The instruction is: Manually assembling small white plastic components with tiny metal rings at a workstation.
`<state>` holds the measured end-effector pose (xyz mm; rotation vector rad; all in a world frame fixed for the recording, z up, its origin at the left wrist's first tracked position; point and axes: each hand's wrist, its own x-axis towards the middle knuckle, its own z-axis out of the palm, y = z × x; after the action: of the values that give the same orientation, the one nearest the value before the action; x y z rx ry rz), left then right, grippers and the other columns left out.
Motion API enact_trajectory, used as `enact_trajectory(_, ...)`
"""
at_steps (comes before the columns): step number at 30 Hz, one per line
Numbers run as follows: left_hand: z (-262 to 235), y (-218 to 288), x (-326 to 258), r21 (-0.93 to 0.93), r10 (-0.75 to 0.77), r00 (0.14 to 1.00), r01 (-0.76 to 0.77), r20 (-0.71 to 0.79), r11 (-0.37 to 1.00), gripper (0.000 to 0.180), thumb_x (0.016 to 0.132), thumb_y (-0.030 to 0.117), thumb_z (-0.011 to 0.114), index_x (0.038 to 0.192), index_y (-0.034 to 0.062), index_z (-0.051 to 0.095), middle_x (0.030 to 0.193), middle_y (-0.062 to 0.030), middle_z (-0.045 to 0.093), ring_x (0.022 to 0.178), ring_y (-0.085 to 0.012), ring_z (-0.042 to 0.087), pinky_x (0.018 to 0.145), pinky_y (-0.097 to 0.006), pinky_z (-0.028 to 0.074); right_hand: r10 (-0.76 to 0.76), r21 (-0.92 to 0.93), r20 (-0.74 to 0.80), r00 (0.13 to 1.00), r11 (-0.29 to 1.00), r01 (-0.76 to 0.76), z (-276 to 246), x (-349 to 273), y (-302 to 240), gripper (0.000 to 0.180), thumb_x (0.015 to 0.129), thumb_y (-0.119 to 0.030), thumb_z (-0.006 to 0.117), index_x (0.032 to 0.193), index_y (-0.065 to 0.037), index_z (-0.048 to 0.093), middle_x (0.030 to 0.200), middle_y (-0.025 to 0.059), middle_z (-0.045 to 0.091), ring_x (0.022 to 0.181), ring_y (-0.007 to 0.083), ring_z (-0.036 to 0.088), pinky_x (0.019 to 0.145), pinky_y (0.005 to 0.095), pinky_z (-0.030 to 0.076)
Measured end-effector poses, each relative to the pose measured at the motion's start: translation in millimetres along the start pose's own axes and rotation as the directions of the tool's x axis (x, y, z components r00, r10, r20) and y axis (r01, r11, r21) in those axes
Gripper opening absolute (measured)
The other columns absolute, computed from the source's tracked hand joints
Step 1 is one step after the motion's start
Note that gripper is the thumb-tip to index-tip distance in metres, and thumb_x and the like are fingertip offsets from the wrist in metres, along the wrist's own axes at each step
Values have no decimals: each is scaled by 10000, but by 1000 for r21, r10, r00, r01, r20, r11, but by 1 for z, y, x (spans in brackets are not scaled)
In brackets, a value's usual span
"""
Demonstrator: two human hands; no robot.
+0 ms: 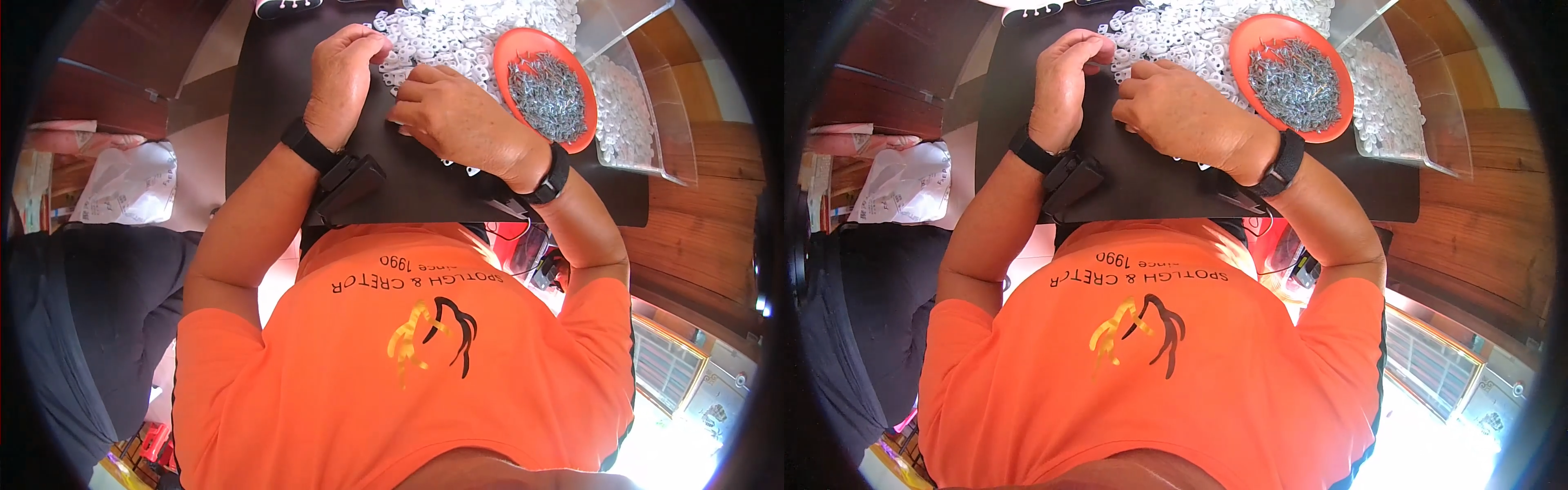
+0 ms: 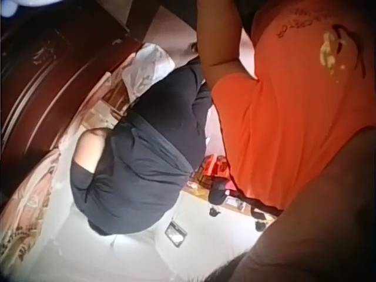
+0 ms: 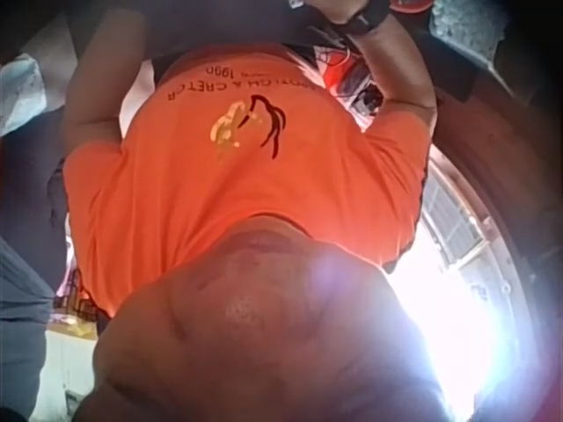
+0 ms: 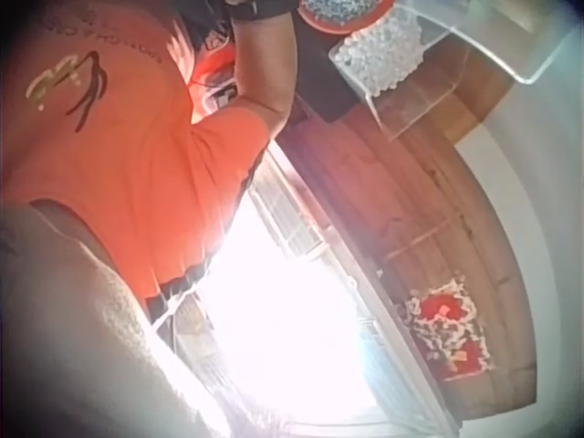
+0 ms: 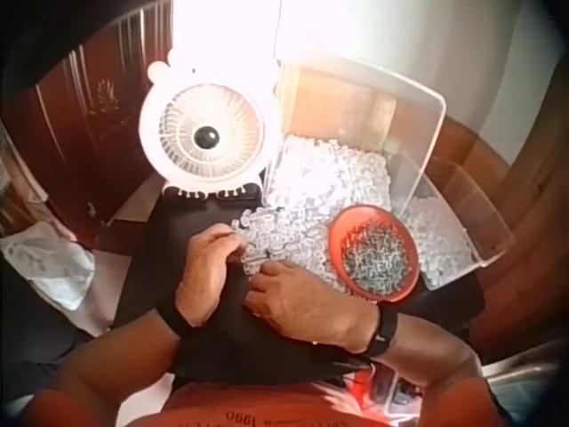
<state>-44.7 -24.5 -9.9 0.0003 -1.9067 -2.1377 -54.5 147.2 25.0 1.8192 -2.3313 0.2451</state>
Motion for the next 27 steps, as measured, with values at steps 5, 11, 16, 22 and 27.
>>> enact_trajectory(5, 2, 3, 0, -98, -2, 999, -3, -48, 995, 132, 820, 76, 574, 790, -30, 648, 736, -45, 640, 715, -111, 569, 686, -240, 452, -41, -76, 43, 998, 996, 44, -3, 5, -6, 101, 750, -171, 585, 783, -103, 652, 783, 7, 591, 863, 194, 545, 771, 318, 457)
enact_trajectory(11, 3, 6, -1, -109, -8, 999, 4, -39, 994, 127, 814, 71, 574, 789, -33, 643, 738, -44, 634, 711, -108, 561, 681, -239, 447, -24, -195, 21, 999, 980, 28, 4, 12, -12, 91, 735, -151, 581, 771, -102, 650, 783, 18, 606, 848, 193, 560, 774, 306, 455)
enact_trajectory(16, 1, 4, 0, -101, 17, 1000, -19, -22, 995, 131, 820, 67, 561, 795, -38, 635, 747, -45, 633, 712, -110, 562, 687, -247, 449, 18, -121, -71, 997, 992, -27, 5, 13, -5, 78, 725, -92, 595, 785, -90, 646, 784, 36, 625, 824, 210, 578, 749, 335, 468)
enact_trajectory(22, 3, 8, -6, -67, -60, 995, 65, 83, 996, 206, 862, 183, 533, 823, 13, 643, 752, -22, 632, 694, -92, 555, 649, -233, 427, 617, 831, -159, 771, 505, -233, -7, 2, 22, 198, 863, -71, 620, 1052, -65, 682, 907, 30, 694, 823, 96, 627, 739, 255, 507)
enact_trajectory(27, 12, 12, -17, -67, -148, 941, 176, 305, 982, 299, 921, 274, 471, 930, 9, 608, 841, -48, 620, 746, -120, 566, 679, -244, 420, 723, 976, -87, 686, 200, -88, -1, -1, 19, 176, 893, -71, 604, 1051, -22, 662, 916, 27, 673, 883, 68, 589, 813, 225, 472)
